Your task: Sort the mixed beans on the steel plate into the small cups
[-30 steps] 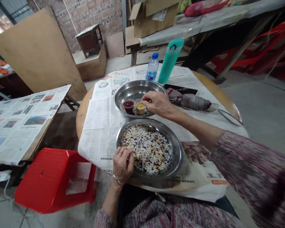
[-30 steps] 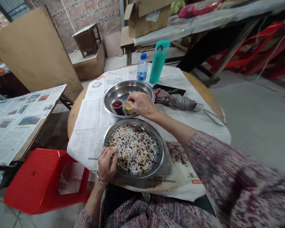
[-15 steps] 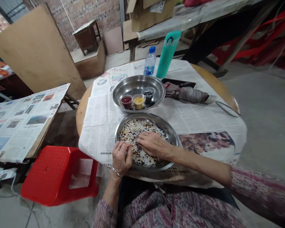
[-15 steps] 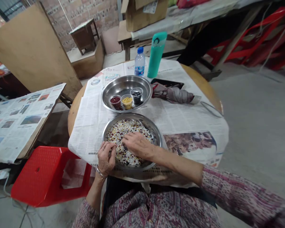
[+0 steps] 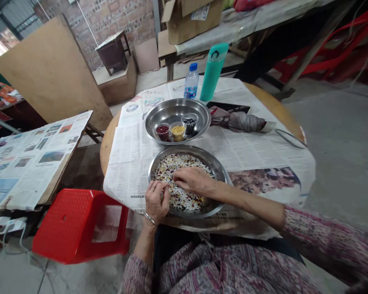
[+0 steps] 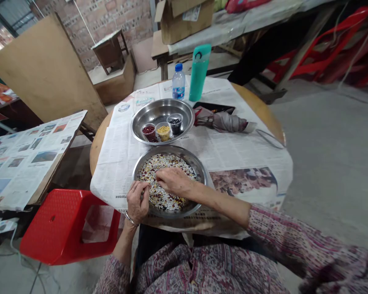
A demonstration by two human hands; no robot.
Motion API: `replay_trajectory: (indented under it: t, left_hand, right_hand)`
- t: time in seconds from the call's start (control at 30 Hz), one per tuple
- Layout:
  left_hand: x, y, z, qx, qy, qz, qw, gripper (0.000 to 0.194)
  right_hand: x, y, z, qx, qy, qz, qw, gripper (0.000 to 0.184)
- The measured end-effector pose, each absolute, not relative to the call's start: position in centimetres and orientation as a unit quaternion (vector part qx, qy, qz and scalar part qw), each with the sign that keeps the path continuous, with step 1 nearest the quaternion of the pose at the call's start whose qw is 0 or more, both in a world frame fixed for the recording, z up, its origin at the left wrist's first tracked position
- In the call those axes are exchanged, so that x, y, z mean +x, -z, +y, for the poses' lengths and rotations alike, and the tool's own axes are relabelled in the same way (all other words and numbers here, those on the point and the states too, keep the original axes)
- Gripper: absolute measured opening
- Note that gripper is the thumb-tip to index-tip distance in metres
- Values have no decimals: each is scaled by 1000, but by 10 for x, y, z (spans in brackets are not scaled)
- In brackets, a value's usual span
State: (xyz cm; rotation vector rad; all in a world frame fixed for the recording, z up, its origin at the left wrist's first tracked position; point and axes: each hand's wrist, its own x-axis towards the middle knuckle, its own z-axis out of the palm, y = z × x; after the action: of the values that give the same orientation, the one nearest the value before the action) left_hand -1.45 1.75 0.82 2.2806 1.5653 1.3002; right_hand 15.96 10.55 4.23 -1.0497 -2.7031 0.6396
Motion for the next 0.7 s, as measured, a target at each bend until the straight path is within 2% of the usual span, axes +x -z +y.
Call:
replay_trajectory:
  t: [0.13,0.23,0.43,0.57,0.7]
  left_hand:
    - [-14,-8,18,744,-426,514,39,15]
    - [-14,-8,18,742,-429,514,36,15]
    - [-15,-8,18,744,-430,510,37,14]
    - [-14,-9,18,745,-432,506,36,14]
    - [-14,-10,18,746,-427,510,36,15]
  right_hand:
    - [168,-44,95,-277,-209,-933,95,11]
    - [175,-41,100,-251,-148,-953,87,11]
    - [192,-37,128,-385,-47,-917,94,18]
    - [195,-34,135,-430,-45,-892,135,21]
    - [186,-30,128,-424,-83,-894,116,22]
